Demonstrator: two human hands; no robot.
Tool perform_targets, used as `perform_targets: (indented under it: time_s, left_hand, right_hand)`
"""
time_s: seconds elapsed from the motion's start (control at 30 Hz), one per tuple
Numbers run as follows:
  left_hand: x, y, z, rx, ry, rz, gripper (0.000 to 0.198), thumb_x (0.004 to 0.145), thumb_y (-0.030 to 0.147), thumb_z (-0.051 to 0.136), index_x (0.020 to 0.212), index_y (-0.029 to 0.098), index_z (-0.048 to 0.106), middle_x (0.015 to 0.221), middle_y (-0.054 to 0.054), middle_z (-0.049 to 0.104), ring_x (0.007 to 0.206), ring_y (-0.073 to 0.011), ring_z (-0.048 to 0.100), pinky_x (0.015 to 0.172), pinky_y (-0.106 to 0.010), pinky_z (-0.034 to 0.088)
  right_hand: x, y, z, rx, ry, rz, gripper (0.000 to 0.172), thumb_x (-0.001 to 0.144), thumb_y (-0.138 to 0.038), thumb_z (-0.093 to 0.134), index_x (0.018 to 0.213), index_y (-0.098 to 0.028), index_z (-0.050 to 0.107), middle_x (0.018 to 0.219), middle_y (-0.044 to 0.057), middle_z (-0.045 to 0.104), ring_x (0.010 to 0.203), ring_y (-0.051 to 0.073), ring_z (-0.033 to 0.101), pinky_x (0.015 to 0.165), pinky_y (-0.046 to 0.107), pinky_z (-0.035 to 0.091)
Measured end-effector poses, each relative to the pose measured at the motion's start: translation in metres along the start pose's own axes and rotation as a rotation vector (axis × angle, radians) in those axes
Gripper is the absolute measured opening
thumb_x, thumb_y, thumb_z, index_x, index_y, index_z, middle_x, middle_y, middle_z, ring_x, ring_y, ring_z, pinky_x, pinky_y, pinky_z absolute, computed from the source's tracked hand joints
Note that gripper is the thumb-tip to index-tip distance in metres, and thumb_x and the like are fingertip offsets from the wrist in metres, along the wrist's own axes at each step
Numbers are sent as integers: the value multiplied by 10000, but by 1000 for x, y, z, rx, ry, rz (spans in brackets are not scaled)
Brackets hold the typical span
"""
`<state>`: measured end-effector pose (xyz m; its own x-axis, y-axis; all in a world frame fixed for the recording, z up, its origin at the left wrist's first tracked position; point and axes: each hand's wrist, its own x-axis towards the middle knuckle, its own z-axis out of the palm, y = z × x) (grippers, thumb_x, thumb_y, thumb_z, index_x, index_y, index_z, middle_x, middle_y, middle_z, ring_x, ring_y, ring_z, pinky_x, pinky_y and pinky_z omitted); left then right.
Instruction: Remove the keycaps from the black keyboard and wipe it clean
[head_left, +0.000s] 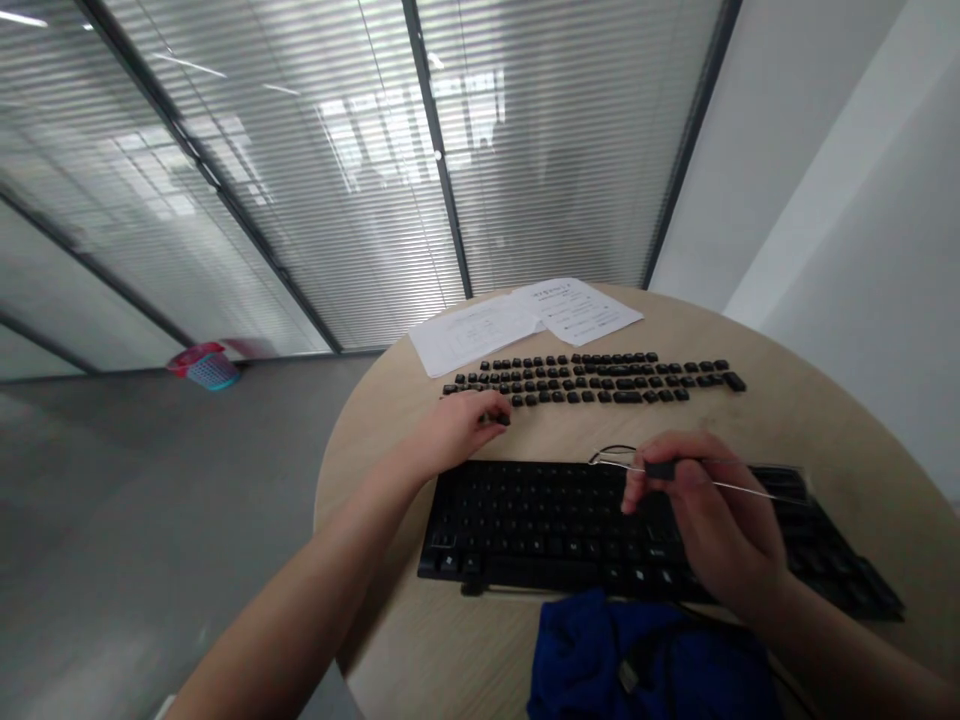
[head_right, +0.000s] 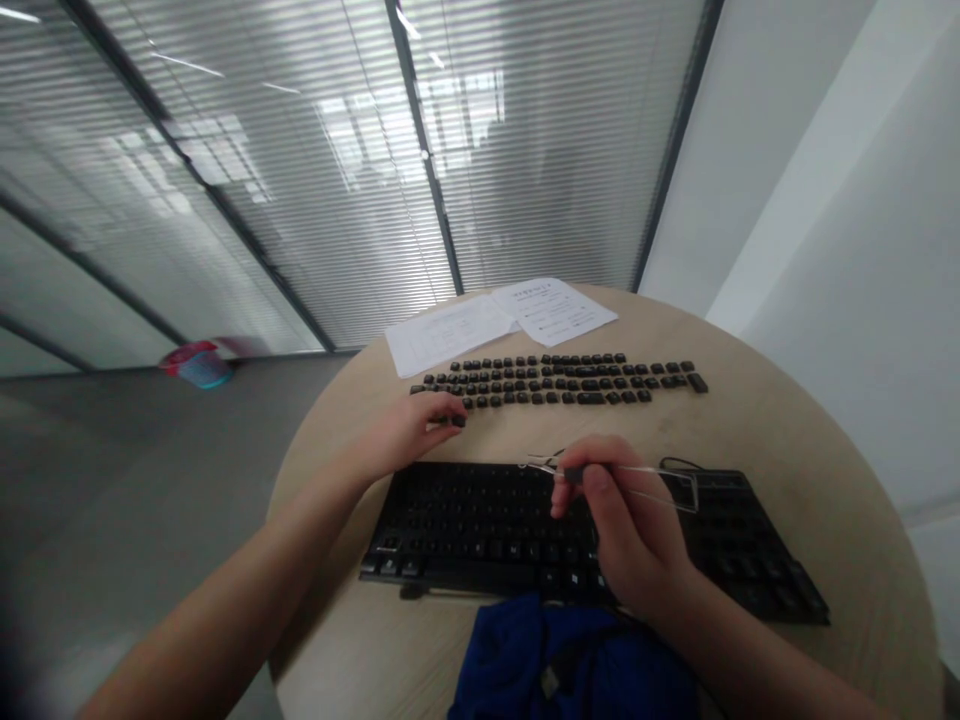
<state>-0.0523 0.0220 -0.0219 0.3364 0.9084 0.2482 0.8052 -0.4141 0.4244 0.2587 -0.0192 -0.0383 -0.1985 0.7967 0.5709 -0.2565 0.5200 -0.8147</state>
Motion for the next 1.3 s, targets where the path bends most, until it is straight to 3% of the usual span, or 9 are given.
perform_targets:
  time_s: [0.17, 0.37, 0.57, 0.77, 0.93, 1.1, 1.3]
  left_hand:
    - [24, 15, 3, 423, -226, 130, 159, 948, 220, 746, 1107, 223, 742, 996, -44, 798, 955, -241, 752, 891, -373, 545]
    - [38, 18, 16, 535, -314, 190, 124, 924, 237, 774, 1042, 212, 742, 896, -48, 788, 905, -269, 753, 868, -391, 507]
    - [37, 15, 20, 566, -297, 188, 107, 962, 272, 733, 1057, 223, 741, 946, -55, 782, 947, -257, 740, 879, -376, 463]
    - [31, 8, 23, 586, -244, 203, 177, 1026, 260, 662, 1190, 210, 707, 1141, -88, 786, 1089, -250, 726, 961, -383, 432]
    - [29, 14, 23, 630, -242, 213, 116, 1026, 252, 664, 1116, 195, 709, 976, -62, 781, 956, -244, 726, 886, -374, 457]
    - [25, 15, 9, 553, -150, 198, 134, 1045, 215, 605, 1089, 204, 731, 997, -44, 791, 954, -235, 714, 817, -344, 497]
    - [17, 3, -9, 472, -72, 66, 174, 1033, 215, 611, 1057, 207, 782, 1051, -62, 792, 991, -244, 717, 829, -357, 557]
  right_hand:
    - [2, 8, -3, -108, -19, -64, 207, 1121, -289, 498, 1114, -261, 703, 786, 0, 687, 690, 147, 691, 614, 264, 611]
    - [2, 10, -4, -141, -19, -78, 196, 1123, -282, 491, 1121, -269, 687, 806, -7, 684, 678, 127, 681, 626, 242, 609]
    - [2, 6, -3, -195, -23, -104, 211, 1118, -280, 495, 1110, -271, 706, 820, -4, 694, 654, 116, 674, 613, 232, 593]
    - [3, 2, -4, -220, -41, -112, 214, 1104, -245, 500, 1111, -263, 713, 808, 2, 702, 649, 123, 680, 594, 230, 589]
    - [3, -4, -3, -218, -47, -105, 209, 1088, -230, 508, 1088, -248, 716, 802, 12, 700, 646, 139, 683, 586, 250, 593]
    - [4, -7, -3, -216, -50, -108, 211, 1077, -226, 519, 1091, -254, 727, 797, 15, 706, 648, 150, 689, 587, 260, 593]
    - [4, -5, -3, -206, -36, -80, 201, 1081, -239, 527, 1085, -265, 727, 799, 15, 715, 637, 148, 687, 572, 251, 587]
